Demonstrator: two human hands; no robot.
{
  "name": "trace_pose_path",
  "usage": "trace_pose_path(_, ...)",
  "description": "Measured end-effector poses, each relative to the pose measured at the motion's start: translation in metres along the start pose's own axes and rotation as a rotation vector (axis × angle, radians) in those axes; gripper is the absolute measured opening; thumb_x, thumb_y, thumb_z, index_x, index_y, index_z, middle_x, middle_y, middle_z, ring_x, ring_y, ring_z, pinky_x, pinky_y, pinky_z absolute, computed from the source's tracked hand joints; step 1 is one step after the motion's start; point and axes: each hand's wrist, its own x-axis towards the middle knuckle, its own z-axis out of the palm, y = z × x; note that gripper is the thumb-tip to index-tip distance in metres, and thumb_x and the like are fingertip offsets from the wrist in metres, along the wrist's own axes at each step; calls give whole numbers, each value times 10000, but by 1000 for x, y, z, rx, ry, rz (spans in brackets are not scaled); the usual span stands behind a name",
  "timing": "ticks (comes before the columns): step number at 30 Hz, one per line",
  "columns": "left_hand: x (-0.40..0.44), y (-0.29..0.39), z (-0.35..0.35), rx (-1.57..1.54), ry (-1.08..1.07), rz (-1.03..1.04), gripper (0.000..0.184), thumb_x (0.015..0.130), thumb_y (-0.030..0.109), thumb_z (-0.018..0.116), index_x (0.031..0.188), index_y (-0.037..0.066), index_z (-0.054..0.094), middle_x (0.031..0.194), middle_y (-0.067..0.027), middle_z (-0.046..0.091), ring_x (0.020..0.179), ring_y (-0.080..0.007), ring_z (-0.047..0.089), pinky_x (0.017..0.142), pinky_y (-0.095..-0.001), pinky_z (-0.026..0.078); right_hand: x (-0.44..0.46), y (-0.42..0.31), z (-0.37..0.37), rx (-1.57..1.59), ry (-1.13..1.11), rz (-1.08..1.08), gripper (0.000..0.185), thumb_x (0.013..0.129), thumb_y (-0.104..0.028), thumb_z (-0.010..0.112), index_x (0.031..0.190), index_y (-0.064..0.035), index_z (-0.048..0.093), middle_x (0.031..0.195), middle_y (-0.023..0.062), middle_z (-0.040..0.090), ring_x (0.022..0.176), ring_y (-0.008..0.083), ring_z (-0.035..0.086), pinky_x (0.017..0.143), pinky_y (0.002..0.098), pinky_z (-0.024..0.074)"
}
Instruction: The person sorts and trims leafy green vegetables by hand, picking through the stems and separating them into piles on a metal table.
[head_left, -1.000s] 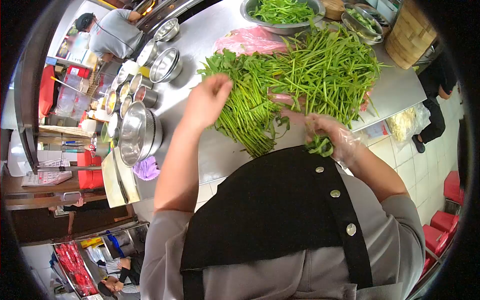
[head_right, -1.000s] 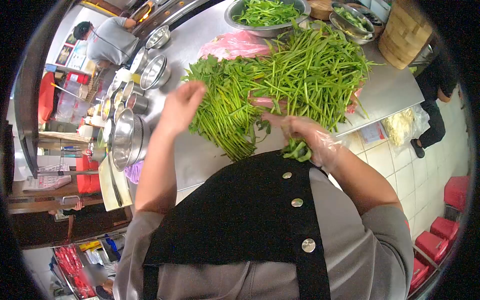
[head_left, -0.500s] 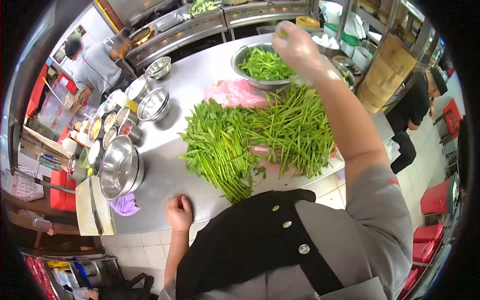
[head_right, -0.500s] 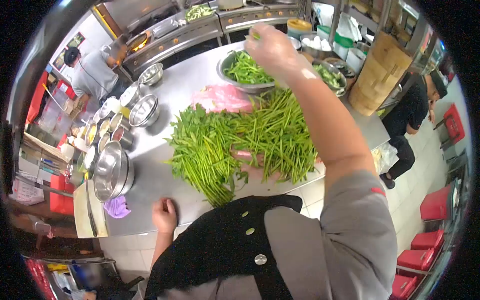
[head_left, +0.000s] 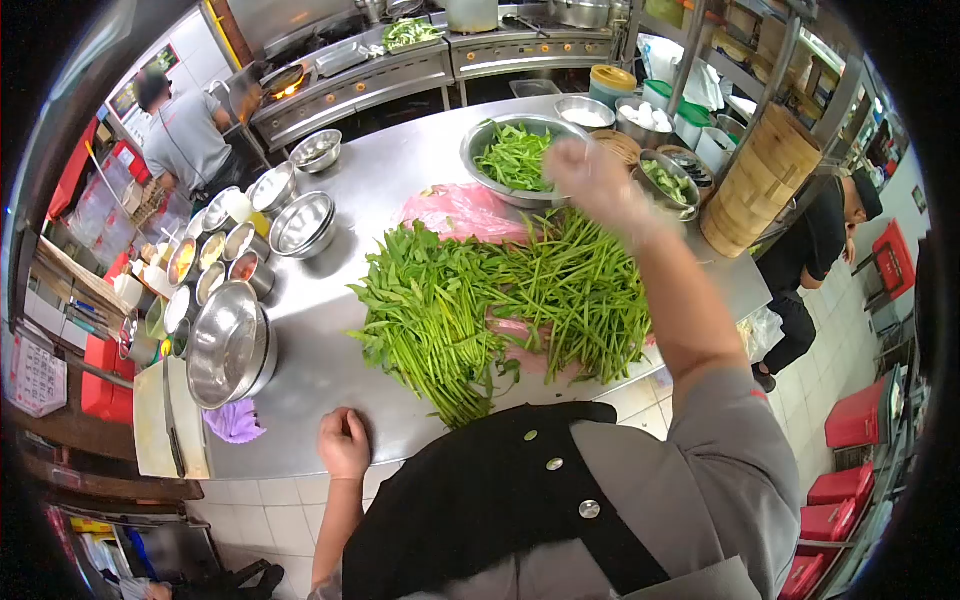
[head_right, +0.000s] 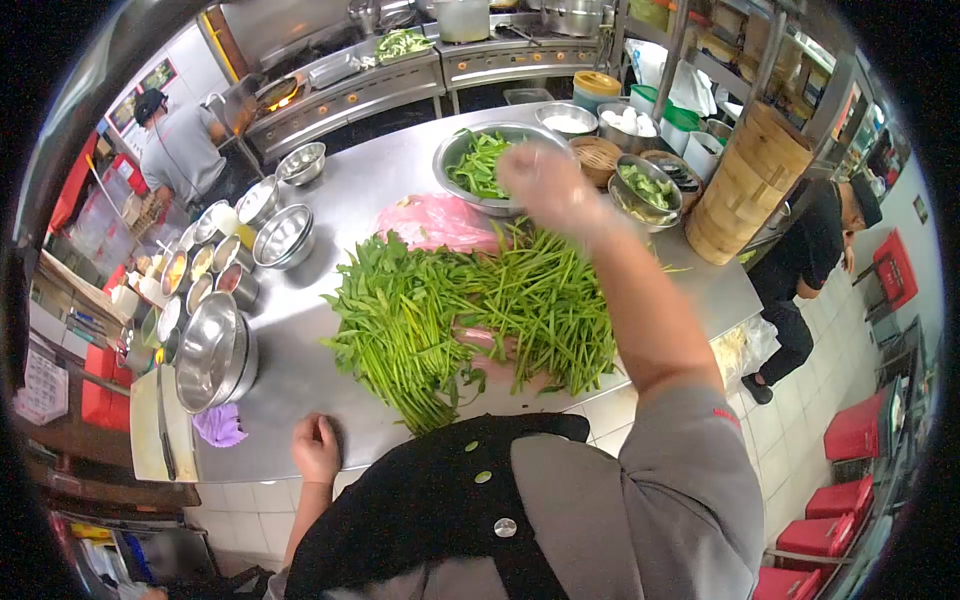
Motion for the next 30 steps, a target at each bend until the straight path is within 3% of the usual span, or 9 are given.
trace_pose_path(4, 11, 11, 8, -204, -173, -196, 194, 953, 179, 632, 927, 13, 729, 712, -191, 678, 645, -317, 674, 647, -421, 543, -99, 36, 49, -75, -345, -172, 209, 977, -218, 612, 918, -20, 636, 802, 124, 645, 712, 189, 559, 690, 378, 488)
trace_pose_path(6, 21, 43, 15, -223, -198, -49, 299, 947, 269, 684, 1029, -17, 705, 817, -197, 700, 741, -330, 684, 708, -425, 547, -137, 62, 85, -95, -513, -234, 209, 971, -207, 624, 879, -20, 620, 765, 134, 621, 665, 221, 543, 658, 390, 473)
trace_pose_path(8, 33, 89, 20, -174, -368, -25, 495, 904, 365, 748, 1205, -12, 633, 927, -195, 694, 874, -330, 687, 796, -427, 550, -165, 54, 100, -46, -568, -105, 192, 972, -141, 640, 843, -5, 602, 717, 68, 543, 683, 143, 490, 696, 330, 479)
trace_pose_path(10, 36, 116, 34, -182, -420, 25, 766, 850, 472, 781, 1361, -26, 502, 1228, -240, 590, 1085, -376, 637, 957, -451, 518, -180, 63, 107, 68, -562, -91, 172, 965, -95, 661, 838, 9, 612, 688, 22, 527, 682, 103, 475, 711, 299, 493)
trace_pose_path(14, 41, 134, 49, 59, -449, 116, 847, 784, 482, 832, 1378, -6, 476, 1259, -258, 566, 1133, -425, 605, 974, -458, 517, -191, 84, 111, 51, -511, -76, 142, 951, -96, 685, 876, 15, 638, 720, 18, 571, 692, 97, 512, 716, 290, 496)
trace_pose_path(19, 52, 123, 51, 16, -508, 81, 833, 768, 461, 844, 1368, 9, 485, 1233, -239, 564, 1132, -415, 598, 976, -459, 514, -198, 74, 106, 14, -520, 162, 140, 949, -96, 689, 880, 19, 647, 732, 31, 582, 778, 109, 577, 860, 313, 506)
trace_pose_path(23, 56, 137, 31, 86, -482, 119, 643, 783, 415, 834, 1210, 1, 590, 1137, -216, 614, 1092, -397, 619, 917, -458, 529, -202, 108, 114, 8, -438, -103, 167, 933, -214, 703, 982, -61, 747, 948, 151, 746, 1011, 248, 720, 820, 356, 546)
trace_pose_path(28, 68, 148, 38, 38, -453, 243, 363, 828, 354, 801, 895, 17, 682, 946, -174, 652, 896, -361, 652, 801, -446, 536, -196, 95, 109, -33, -576, 98, 176, 938, -219, 697, 985, -57, 745, 1044, 190, 741, 1368, 273, 558, 918, 368, 524)
trace_pose_path(30, 68, 141, 48, 30, -450, 278, 317, 841, 326, 787, 850, 23, 696, 885, -160, 665, 808, -340, 661, 751, -432, 539, -198, 87, 110, -43, -529, 43, 178, 941, -214, 695, 979, -46, 741, 978, 180, 740, 1227, 276, 650, 873, 366, 534)
